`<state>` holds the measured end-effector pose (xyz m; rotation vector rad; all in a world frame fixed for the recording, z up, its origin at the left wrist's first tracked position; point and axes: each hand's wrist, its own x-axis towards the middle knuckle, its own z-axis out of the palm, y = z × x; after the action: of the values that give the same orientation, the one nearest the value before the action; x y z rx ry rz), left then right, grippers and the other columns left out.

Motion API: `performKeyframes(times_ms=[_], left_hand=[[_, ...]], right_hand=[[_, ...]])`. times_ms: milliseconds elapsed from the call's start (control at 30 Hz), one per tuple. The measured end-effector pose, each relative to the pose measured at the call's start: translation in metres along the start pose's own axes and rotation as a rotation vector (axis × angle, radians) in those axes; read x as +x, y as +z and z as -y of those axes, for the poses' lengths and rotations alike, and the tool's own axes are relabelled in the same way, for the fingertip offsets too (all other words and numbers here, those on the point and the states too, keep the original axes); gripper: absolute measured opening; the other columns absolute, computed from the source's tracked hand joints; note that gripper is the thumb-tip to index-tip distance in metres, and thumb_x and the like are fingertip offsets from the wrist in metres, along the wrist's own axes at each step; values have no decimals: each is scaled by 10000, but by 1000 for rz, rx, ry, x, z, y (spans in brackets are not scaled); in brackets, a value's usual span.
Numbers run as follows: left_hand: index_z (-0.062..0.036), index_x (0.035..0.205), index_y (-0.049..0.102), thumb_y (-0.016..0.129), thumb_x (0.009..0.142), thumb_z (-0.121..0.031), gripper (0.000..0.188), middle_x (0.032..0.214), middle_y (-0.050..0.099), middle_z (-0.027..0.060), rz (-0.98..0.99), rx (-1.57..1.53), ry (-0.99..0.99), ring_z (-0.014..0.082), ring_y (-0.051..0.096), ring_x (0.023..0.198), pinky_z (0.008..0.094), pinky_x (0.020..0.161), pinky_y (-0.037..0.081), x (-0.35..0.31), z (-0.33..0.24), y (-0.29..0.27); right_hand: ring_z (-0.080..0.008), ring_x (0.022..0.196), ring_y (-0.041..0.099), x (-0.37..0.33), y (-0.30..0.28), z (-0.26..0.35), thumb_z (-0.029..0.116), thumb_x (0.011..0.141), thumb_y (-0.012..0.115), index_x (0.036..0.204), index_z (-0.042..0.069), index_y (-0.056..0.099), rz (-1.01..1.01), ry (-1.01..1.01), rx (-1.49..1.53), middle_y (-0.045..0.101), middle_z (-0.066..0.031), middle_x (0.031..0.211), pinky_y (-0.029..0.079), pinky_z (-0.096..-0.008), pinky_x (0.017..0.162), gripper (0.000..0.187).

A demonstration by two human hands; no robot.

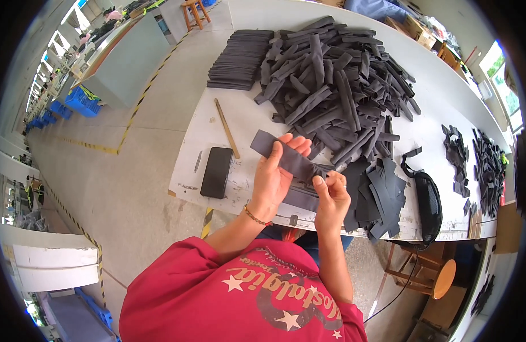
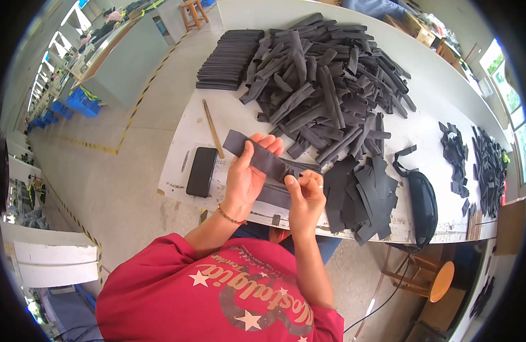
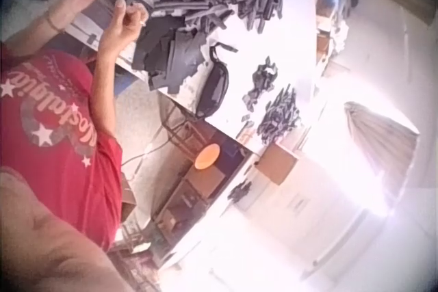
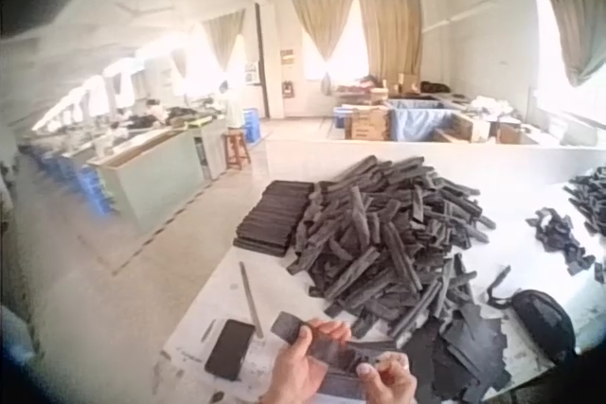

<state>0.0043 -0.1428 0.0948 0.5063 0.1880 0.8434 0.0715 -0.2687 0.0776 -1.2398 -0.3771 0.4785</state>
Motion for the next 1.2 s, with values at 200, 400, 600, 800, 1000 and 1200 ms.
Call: performKeyframes(times_ms=[200,400,600,800,1000,1200], left_hand=[[-22,1231,525,481,1019,-272,331,1164,645,141,16,-60,-3,318,594,1152,455,1050,442,3,-6,-13],[-11,1227,523,483,1017,-283,346,1154,643,162,11,-60,-62,319,607,1129,458,1023,469,5,-7,-10],[41,1186,526,489,1017,-283,366,1101,653,188,-170,5,-17,321,639,1053,443,964,515,10,-10,-27],[40,1121,545,488,1019,-261,323,1057,658,191,-245,92,-16,326,658,987,459,920,529,8,-6,-28],[39,1052,525,471,1025,-269,314,969,659,188,-352,144,18,322,670,901,460,857,547,13,0,-26],[51,1060,505,419,1041,-255,318,951,654,206,-364,170,9,318,673,868,445,823,557,11,1,-27]], right_hand=[[-114,897,553,-1,-10,23,119,883,698,1134,-8,553,39,-20,93,534,-89,1142,503,-268,738,316],[-50,665,541,4,-3,5,135,875,734,911,-2,645,32,66,-53,623,14,755,437,-193,632,167],[-39,633,527,3,-5,7,102,865,739,827,-2,644,10,63,-111,618,10,723,424,-195,588,146],[-63,615,541,3,-11,-2,99,861,739,829,-11,644,31,133,-38,622,-11,717,428,-202,585,149],[-104,644,601,0,-6,10,125,902,694,1023,-36,599,110,193,-40,630,-35,736,472,-231,610,223],[-118,661,613,-5,-19,1,66,936,596,1094,-48,545,226,163,-144,637,-61,742,500,-254,642,202]])
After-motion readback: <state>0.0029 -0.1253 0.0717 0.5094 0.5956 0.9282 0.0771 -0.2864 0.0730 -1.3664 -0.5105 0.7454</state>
